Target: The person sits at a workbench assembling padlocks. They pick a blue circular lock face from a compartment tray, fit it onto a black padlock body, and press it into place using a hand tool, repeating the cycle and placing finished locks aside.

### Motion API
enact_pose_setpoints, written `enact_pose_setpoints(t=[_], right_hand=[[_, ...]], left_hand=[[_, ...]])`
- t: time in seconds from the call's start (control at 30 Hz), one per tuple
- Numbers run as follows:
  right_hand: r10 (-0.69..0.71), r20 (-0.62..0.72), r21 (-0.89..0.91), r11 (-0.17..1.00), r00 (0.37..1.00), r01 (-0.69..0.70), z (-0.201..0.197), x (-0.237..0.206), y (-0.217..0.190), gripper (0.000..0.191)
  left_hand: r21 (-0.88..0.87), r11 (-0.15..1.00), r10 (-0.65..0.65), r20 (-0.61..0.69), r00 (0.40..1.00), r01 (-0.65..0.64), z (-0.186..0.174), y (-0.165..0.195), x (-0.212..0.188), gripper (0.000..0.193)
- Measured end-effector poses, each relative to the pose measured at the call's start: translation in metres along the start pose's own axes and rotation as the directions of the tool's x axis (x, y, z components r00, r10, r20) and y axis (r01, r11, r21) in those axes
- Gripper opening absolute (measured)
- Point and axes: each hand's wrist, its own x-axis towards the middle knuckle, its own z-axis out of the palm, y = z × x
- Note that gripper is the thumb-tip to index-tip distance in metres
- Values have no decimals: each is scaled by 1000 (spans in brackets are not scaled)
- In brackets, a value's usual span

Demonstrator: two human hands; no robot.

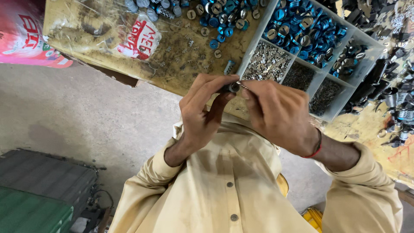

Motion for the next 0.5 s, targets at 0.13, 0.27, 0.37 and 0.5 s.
enact_pose_setpoints(t=[0.13, 0.27, 0.37, 0.5], right_hand=[[12, 69, 59, 998, 998, -16, -16, 1, 3, 20], [10, 129, 84, 996, 992, -21, -23, 2, 0, 16], [18, 146, 47, 999, 989, -25, -22, 2, -4, 15], [10, 155, -16, 1000, 988, -8, -22, 4, -7, 17]], left_hand=[[-30, 999, 36, -29, 999, -37, 1, -1, 2, 34], [41, 993, 111, -22, 994, -110, 0, -2, 4, 35], [65, 989, 135, -25, 991, -133, 1, 0, 3, 35], [106, 980, 169, -16, 985, -166, 0, 0, 3, 35]])
